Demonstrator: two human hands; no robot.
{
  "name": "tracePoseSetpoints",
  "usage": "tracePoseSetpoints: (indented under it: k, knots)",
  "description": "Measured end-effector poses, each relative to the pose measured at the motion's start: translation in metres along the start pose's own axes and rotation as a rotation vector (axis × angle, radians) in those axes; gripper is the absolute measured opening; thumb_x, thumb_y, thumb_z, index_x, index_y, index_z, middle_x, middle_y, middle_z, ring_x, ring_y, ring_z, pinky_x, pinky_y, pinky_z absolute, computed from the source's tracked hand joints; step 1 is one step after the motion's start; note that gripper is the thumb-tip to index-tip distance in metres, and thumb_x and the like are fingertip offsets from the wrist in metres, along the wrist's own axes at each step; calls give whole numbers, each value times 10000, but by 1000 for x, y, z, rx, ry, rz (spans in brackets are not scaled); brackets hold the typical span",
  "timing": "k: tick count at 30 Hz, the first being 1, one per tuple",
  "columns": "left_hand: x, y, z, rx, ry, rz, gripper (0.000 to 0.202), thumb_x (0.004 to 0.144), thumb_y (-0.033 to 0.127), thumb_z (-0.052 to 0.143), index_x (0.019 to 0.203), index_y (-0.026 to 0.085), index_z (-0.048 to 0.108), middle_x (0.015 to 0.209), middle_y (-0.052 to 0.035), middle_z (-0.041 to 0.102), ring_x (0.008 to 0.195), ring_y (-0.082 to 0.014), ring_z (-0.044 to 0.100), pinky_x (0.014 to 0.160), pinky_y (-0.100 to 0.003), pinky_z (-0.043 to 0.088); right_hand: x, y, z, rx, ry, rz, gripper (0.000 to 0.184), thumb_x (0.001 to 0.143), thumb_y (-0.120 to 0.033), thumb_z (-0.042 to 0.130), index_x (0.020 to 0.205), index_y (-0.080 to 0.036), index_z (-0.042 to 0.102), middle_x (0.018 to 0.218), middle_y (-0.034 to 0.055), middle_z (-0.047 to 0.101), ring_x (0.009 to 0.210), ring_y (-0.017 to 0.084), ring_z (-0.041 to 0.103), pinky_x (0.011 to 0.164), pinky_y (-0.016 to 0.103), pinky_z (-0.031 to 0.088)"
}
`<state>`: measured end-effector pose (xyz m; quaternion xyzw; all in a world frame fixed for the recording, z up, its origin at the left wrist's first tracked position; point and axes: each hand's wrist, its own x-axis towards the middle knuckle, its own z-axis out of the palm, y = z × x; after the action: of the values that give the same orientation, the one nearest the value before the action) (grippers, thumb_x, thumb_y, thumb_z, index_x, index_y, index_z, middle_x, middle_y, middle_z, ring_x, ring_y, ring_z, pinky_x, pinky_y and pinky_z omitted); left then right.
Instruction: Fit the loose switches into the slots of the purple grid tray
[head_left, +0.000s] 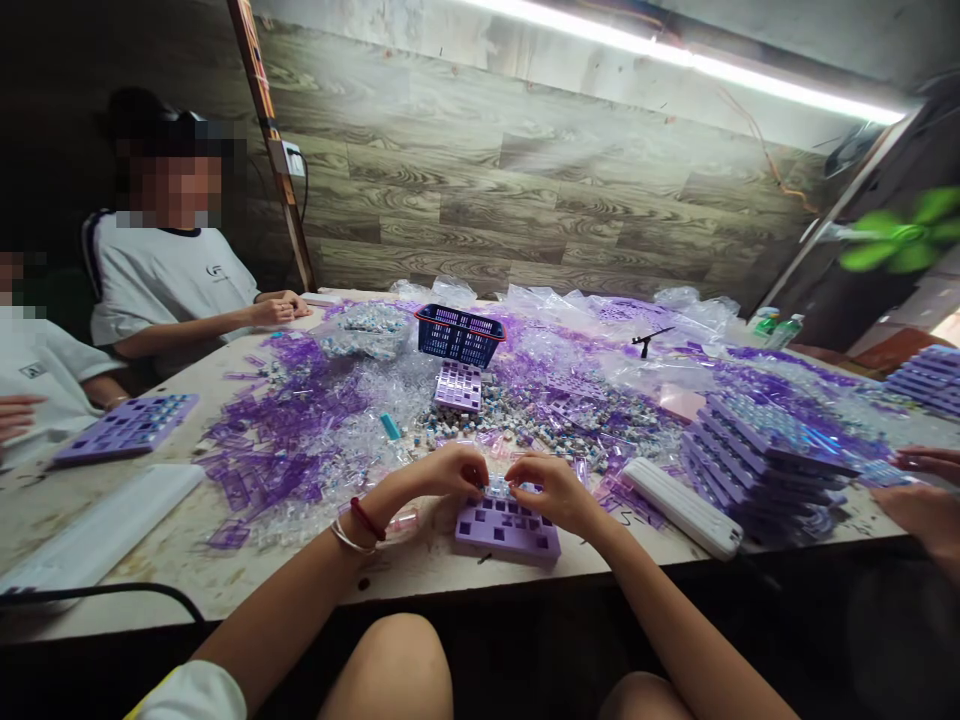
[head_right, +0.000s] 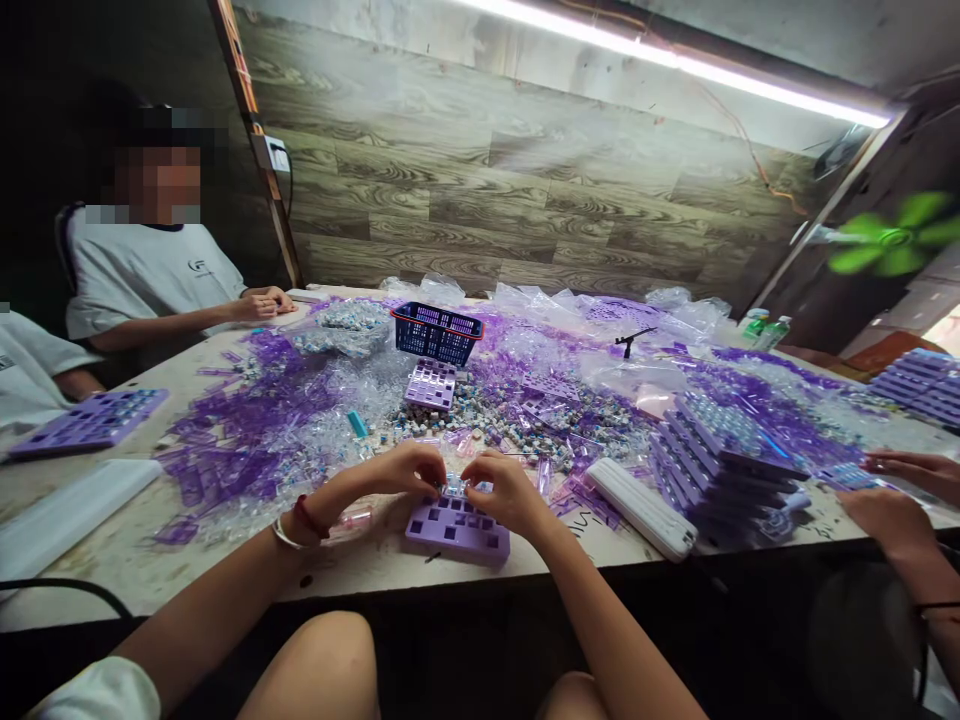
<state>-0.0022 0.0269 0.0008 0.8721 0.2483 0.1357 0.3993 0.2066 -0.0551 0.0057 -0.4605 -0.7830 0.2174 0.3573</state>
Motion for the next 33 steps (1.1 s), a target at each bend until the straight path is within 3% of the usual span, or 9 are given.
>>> tracePoseSetpoints:
  k: [9, 16, 28, 33]
  knots:
    - [0, 5, 4, 48, 93, -59, 165, 637, 84, 675, 792, 111, 723, 681, -12, 670, 623, -117, 577, 575, -182, 421, 1, -3, -1, -1, 0, 3, 124, 712, -102, 582, 763, -180, 665, 773, 22, 624, 714, 144, 614, 682, 261, 510]
    - [-1, 10, 1, 156, 49, 36, 166, 658, 74, 674, 806, 120, 733, 703, -11, 685, 632, -108, 580, 591, -170, 418, 1, -6, -2, -12, 6, -10, 123, 705, -66, 605, 744, -170, 658, 749, 17, 607, 704, 139, 601, 656, 249, 491]
    - [0, 11, 5, 205, 83, 9, 152, 680, 68, 685, 804, 122, 753, 718, -27, 709, 619, -111, 594, 582, -169, 412, 2, -3, -2, -18, 0, -26, 116, 713, -71, 602, 754, -162, 661, 754, 27, 615, 706, 143, 599, 659, 255, 484]
    - [0, 12, 5, 256, 91, 36, 170, 662, 45, 690, 790, 140, 751, 743, -27, 718, 675, -127, 612, 642, -185, 425, 2, -3, -1, -9, 6, -22, 99, 717, -92, 605, 741, -174, 655, 743, 17, 605, 707, 140, 598, 657, 250, 490]
